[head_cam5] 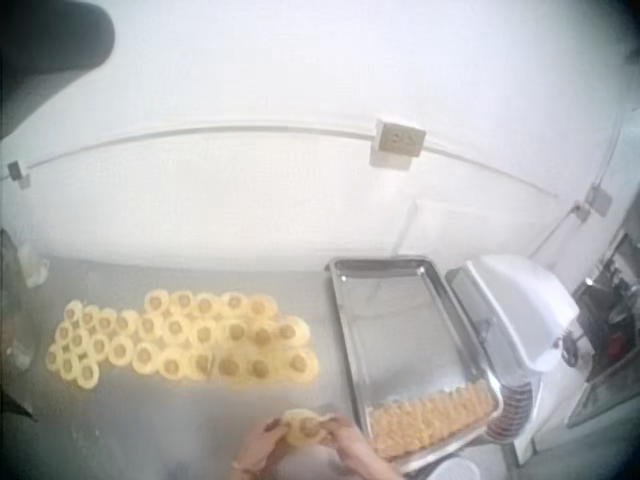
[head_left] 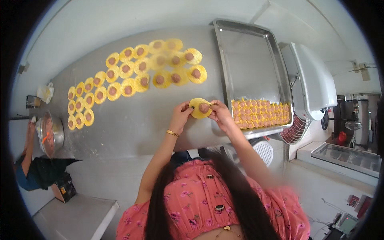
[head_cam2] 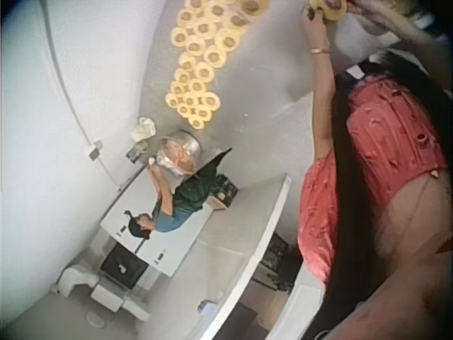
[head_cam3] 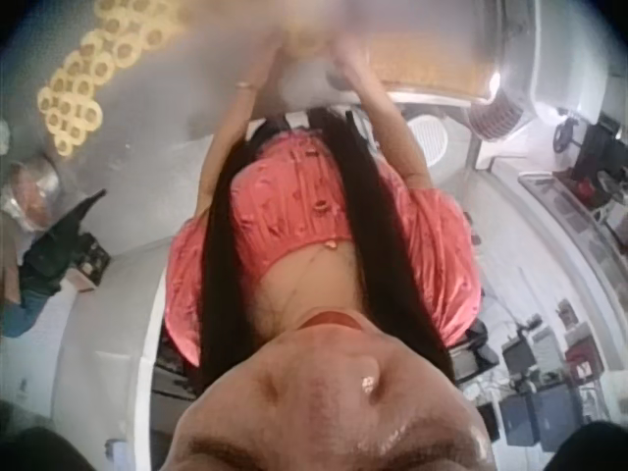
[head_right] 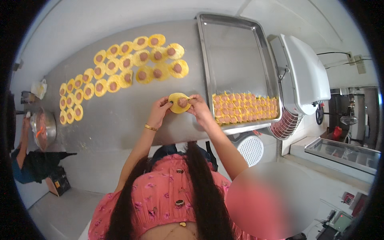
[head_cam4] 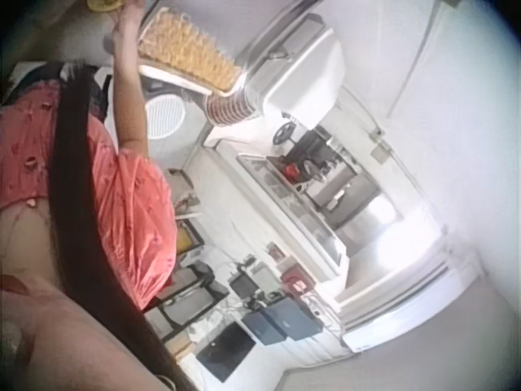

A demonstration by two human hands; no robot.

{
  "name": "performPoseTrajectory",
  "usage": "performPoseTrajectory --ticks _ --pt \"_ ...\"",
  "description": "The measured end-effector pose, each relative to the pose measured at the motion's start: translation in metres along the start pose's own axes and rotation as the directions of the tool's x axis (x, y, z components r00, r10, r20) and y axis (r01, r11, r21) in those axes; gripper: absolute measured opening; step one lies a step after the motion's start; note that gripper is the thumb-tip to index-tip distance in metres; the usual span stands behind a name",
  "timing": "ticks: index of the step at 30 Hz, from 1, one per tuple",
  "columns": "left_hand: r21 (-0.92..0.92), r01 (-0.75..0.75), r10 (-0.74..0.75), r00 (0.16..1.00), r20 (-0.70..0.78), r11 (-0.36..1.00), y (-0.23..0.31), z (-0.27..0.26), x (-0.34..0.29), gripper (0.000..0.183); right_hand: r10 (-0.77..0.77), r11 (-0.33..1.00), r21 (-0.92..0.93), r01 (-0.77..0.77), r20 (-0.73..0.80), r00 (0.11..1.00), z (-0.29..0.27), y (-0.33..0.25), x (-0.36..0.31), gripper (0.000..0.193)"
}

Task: The person repeatedly picks up a yellow dough wrapper and a small brown filling ball from a stainless steel table, folds the wrapper around the filling, and places the assembled pastry into a metal tray. The person continues this process until the tray is full.

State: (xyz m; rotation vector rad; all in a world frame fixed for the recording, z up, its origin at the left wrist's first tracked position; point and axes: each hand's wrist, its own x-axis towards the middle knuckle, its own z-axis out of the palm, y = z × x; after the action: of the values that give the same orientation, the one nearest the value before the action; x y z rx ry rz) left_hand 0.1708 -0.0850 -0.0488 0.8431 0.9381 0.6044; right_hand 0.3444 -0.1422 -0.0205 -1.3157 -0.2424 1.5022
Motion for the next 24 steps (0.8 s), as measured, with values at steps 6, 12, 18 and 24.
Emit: performPoseTrajectory --ticks 6,12,18,24 --pt "0.662 -0.101 0.252 0.958 -0.137 0.743 -0.052 0.014 -0.026 0.030 -0.097 0.994 -0.064 0.090 -0.122 0.988 -0.029 0.054 -0.020 0.025" --pt "0.477 -0.100 0.243 0.938 -0.247 0.873 -0.065 0.026 -0.047 0.038 -0.148 0.989 0.019 0.148 0.019 0.989 -0.036 0.069 -0.023 0.036" --pt "0.319 -0.224 0.298 0.932 -0.207 0.921 -0.072 0.030 -0.050 0.037 -0.413 0.764 -0.447 0.465 0.216 0.885 -0.040 0.069 -0.020 0.032" --pt "0.176 -0.237 0.268 0.946 -0.182 0.955 -0.054 0.030 -0.048 0.026 -0.517 0.658 -0.501 0.561 0.242 0.821 -0.036 0.050 -0.019 0.023"
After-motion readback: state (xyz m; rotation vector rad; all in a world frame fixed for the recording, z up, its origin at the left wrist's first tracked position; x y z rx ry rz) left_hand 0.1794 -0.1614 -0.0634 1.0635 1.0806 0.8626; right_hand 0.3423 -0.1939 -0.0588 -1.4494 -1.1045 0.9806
